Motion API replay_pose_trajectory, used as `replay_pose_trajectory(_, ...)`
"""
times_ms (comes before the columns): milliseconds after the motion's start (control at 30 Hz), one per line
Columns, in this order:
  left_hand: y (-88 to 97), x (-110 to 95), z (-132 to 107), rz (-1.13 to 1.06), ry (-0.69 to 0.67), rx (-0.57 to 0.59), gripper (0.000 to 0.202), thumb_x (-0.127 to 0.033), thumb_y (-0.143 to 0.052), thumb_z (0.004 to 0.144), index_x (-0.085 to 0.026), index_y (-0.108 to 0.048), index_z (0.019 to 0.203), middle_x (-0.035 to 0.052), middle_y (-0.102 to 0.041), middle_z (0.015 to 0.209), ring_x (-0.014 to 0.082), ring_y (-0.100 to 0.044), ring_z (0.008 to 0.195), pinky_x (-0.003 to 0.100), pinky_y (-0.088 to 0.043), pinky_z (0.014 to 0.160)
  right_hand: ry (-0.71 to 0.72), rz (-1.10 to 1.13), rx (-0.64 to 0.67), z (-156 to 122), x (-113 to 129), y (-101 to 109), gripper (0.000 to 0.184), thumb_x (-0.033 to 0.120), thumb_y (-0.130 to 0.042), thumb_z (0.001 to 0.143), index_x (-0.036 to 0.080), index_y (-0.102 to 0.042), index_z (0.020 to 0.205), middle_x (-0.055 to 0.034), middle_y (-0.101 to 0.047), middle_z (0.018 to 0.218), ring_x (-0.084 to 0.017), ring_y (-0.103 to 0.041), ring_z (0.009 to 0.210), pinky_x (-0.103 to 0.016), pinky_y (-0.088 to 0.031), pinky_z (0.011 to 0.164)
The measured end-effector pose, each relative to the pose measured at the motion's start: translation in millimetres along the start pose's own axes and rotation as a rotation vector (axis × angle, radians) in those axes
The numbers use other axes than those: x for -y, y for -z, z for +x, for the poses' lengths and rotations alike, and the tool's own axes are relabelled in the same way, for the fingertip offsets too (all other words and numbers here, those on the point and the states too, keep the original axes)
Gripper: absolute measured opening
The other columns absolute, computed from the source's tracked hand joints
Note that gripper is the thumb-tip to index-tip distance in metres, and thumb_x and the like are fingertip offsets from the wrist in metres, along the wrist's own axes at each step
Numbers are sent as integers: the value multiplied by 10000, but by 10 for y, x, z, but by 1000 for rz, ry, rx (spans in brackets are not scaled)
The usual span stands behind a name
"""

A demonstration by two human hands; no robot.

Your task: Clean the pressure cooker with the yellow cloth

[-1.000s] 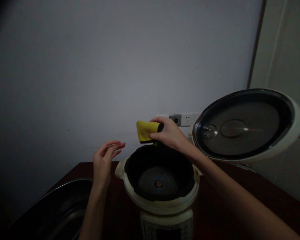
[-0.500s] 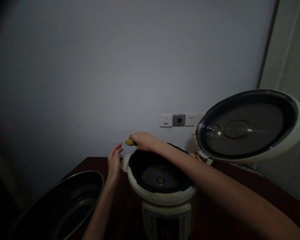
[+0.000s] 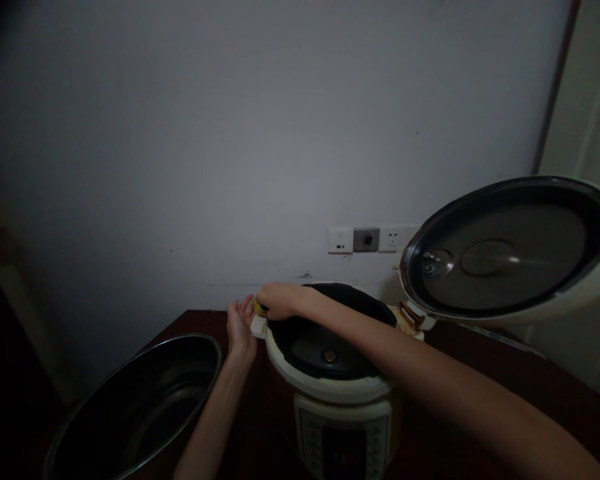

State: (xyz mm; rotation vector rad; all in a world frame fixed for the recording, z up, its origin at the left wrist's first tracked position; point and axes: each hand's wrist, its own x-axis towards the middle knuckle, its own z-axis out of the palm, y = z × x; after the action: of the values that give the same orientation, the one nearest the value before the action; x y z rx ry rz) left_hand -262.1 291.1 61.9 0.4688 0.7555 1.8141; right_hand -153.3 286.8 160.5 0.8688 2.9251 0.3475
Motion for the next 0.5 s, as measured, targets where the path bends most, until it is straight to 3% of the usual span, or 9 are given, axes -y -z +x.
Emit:
replay_pose_trajectory(300, 1, -68, -19, -68, 108, -44, 411, -360, -304, 893, -100, -570, 1069, 129, -664, 941, 184, -654, 715, 281, -511, 653, 169, 11, -7, -123, 302, 128, 222, 101, -512, 689, 62, -687, 820, -143, -694, 803, -189, -606, 694, -257, -368, 573)
replay_pose_trajectory(400, -5, -78, -28, -111, 129, -41, 408, -354, -312, 886, -106, -565, 1088, 127, -667, 937, 194, -657, 724, 288, -516, 646, 221, 128, 43, -140, 201, 273, 259, 77, -520, 694, 76, -689, 889, -104, -701, 810, -154, -594, 687, -226, -372, 571)
replay_pose_trajectory(500, 1, -76, -20, -133, 117, -17, 427, -339, -307, 883, -88, -529, 1147, 139, -662, 940, 201, -656, 739, 294, -519, 652, 113, 129, -15, -48, -26, 391, 308, 88, -510, 734, 73, -679, 992, -117, -706, 858, -154, -608, 714, -222, -378, 584)
